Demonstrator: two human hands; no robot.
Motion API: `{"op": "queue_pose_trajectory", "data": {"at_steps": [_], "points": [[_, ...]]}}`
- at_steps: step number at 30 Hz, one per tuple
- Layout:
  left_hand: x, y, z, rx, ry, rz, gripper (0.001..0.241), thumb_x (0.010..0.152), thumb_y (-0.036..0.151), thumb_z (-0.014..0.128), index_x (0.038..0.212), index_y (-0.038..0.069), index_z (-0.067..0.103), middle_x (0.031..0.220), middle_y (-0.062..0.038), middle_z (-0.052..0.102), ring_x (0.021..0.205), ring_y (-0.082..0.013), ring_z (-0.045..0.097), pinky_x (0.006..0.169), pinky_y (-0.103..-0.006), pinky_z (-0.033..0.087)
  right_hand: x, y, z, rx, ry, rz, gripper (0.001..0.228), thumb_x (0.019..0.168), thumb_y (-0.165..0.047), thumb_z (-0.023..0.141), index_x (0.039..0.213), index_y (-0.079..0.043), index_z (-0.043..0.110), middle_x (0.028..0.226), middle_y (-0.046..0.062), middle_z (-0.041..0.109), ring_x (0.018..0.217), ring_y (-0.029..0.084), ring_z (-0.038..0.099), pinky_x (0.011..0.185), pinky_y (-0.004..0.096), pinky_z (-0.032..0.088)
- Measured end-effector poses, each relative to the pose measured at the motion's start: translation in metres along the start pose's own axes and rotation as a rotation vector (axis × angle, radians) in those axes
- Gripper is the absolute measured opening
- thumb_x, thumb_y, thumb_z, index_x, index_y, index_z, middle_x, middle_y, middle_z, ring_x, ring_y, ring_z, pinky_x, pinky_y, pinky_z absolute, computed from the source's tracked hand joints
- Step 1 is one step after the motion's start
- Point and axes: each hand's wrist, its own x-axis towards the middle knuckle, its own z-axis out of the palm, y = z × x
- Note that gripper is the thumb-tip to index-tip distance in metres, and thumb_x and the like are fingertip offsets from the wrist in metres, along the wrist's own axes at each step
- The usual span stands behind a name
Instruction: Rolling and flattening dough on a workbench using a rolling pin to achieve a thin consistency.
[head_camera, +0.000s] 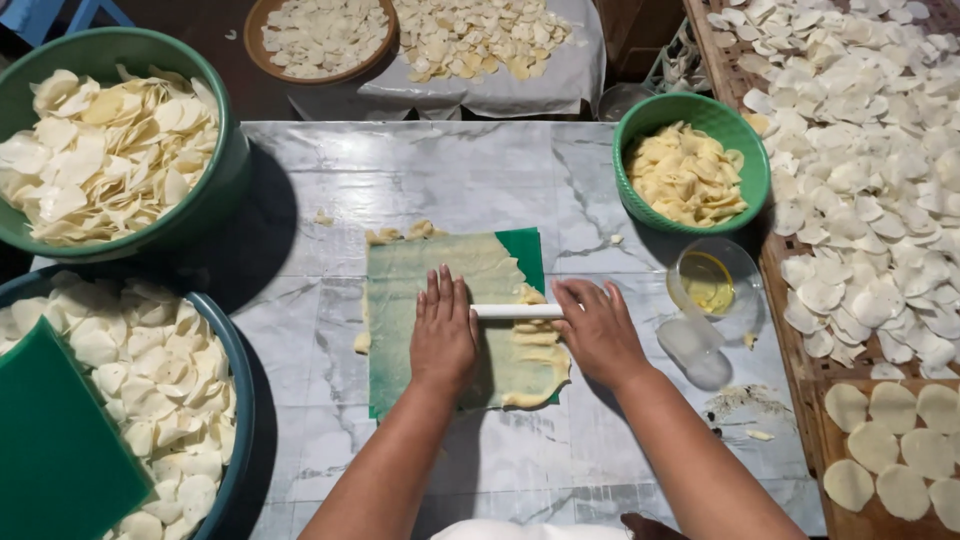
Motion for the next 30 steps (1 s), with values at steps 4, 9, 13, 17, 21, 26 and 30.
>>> {"op": "queue_pose_trajectory", "data": {"at_steps": [4,9,13,17,21,26,30], "points": [[0.027,-0.003,0.003,0.008,-0.056,-0.030,0.064,0.106,0.038,0.031,0.159,0.002,0.030,0.171,-0.020,0.016,0.159,-0.0365,0.011,0.128,-0.0497,0.011,0.036,-0.013,-0.023,0.004,-0.122,0.060,0.069,0.107,-0.054,0.033,0.153,-0.004,0.043,0.165,0.018,0.035,0.156,0.035,0.024,0.120,0.071,0.008],[0.080,-0.003,-0.015,0.018,-0.203,-0.120,0.072,0.102,0.040,0.027,0.166,0.011,0.011,0.174,-0.013,-0.001,0.159,-0.0367,-0.002,0.128,-0.0554,0.001,0.091,-0.008,-0.025,-0.050,-0.284,0.163,0.071,0.106,-0.061,0.023,0.164,-0.020,0.024,0.172,0.015,0.017,0.160,0.031,0.012,0.119,0.074,0.002],[0.114,-0.005,-0.026,0.026,-0.252,-0.149,0.073,0.104,0.049,0.023,0.167,0.016,0.004,0.174,-0.011,-0.008,0.159,-0.0346,-0.009,0.128,-0.0569,-0.005,0.116,0.005,-0.009,0.053,-0.250,0.198,0.074,0.105,-0.066,0.020,0.165,-0.022,0.022,0.173,0.018,0.010,0.160,0.033,0.008,0.119,0.074,0.003],[0.102,-0.005,-0.028,-0.010,-0.062,-0.061,0.076,0.106,0.053,0.028,0.167,0.013,0.006,0.174,-0.015,-0.003,0.160,-0.0352,-0.003,0.127,-0.0579,0.000,0.095,0.029,0.040,-0.019,0.324,0.045,0.051,0.104,-0.065,0.037,0.105,-0.016,0.050,0.110,0.005,0.041,0.097,0.026,0.054,0.092,0.048,0.040],[0.038,0.012,-0.012,0.025,0.172,-0.070,0.085,0.104,0.057,0.041,0.165,0.004,0.014,0.172,-0.025,0.002,0.158,-0.0425,-0.001,0.118,-0.0711,-0.003,0.070,0.038,0.055,-0.122,0.455,-0.026,0.053,0.105,-0.059,0.042,0.065,-0.024,0.042,0.061,-0.005,0.038,0.058,0.019,0.055,0.057,0.029,0.047],[-0.010,-0.006,-0.009,-0.050,0.152,0.081,0.073,0.104,0.055,0.041,0.163,0.013,0.028,0.169,-0.016,0.022,0.156,-0.0342,0.016,0.121,-0.0660,0.005,0.052,0.044,0.032,-0.083,0.320,0.110,0.053,0.105,-0.058,0.050,0.063,-0.025,0.049,0.054,-0.006,0.048,0.054,0.017,0.060,0.051,0.030,0.049],[-0.001,-0.015,-0.033,-0.124,0.522,0.178,0.050,0.103,0.027,0.055,0.151,0.012,0.052,0.160,-0.014,0.045,0.152,-0.0355,0.036,0.125,-0.0550,0.020,0.032,0.033,0.013,-0.074,0.311,0.036,0.052,0.108,-0.054,0.043,0.067,-0.022,0.050,0.059,-0.002,0.048,0.060,0.020,0.061,0.057,0.031,0.051]]}}
